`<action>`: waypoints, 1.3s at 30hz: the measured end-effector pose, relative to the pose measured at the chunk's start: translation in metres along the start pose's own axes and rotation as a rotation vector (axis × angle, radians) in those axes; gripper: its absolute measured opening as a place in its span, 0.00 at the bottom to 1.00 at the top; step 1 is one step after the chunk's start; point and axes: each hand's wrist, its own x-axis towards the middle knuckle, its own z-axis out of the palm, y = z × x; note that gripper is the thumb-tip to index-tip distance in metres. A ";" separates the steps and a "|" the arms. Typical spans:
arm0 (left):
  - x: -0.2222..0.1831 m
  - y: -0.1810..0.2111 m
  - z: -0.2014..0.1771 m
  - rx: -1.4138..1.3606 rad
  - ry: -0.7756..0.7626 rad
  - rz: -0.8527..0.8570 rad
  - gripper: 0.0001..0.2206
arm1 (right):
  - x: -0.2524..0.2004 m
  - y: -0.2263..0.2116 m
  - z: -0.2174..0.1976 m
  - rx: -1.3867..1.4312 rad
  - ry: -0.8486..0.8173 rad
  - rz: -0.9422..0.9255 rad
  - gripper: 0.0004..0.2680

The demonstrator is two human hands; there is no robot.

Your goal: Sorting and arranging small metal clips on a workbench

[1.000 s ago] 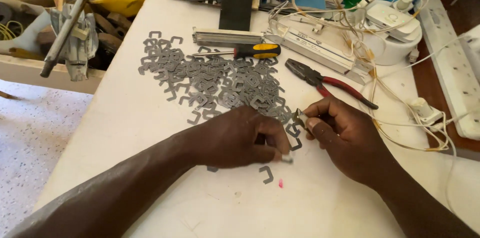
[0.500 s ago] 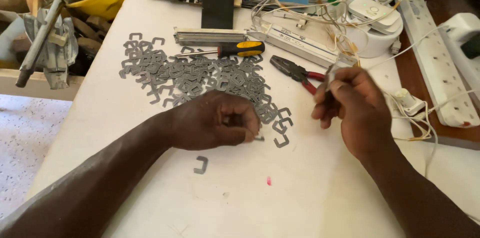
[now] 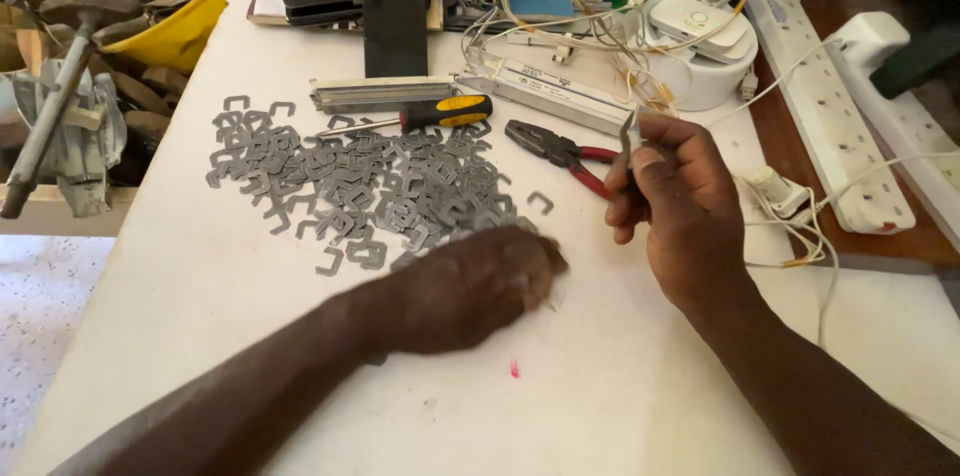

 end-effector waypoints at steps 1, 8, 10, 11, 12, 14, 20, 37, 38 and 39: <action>-0.002 -0.002 -0.007 0.001 0.002 -0.006 0.13 | -0.001 0.003 0.001 0.003 -0.005 0.003 0.10; -0.013 0.008 -0.032 0.111 0.216 -0.064 0.01 | -0.002 0.002 0.004 -0.155 -0.144 0.033 0.16; -0.011 0.012 -0.026 0.173 0.223 -0.102 0.02 | -0.003 -0.004 0.004 -0.205 -0.159 0.033 0.16; -0.011 0.014 -0.020 0.176 0.194 -0.194 0.04 | -0.005 -0.006 0.006 -0.233 -0.163 0.096 0.14; -0.012 0.015 -0.014 0.179 0.164 -0.285 0.09 | -0.008 -0.009 0.008 -0.260 -0.168 0.159 0.11; -0.011 0.017 -0.010 0.246 0.172 -0.280 0.09 | -0.011 -0.012 0.010 -0.316 -0.197 0.207 0.09; -0.013 0.010 -0.011 0.377 0.201 -0.335 0.10 | -0.009 -0.012 0.005 -0.581 -0.401 0.149 0.06; -0.015 0.002 -0.005 0.431 0.255 -0.368 0.08 | -0.011 -0.010 0.014 -0.758 -0.512 0.355 0.11; -0.016 0.001 -0.004 0.456 0.262 -0.326 0.09 | -0.011 -0.010 0.015 -0.778 -0.510 0.324 0.10; -0.017 -0.001 -0.003 0.481 0.267 -0.282 0.10 | -0.013 -0.009 0.015 -0.798 -0.504 0.293 0.09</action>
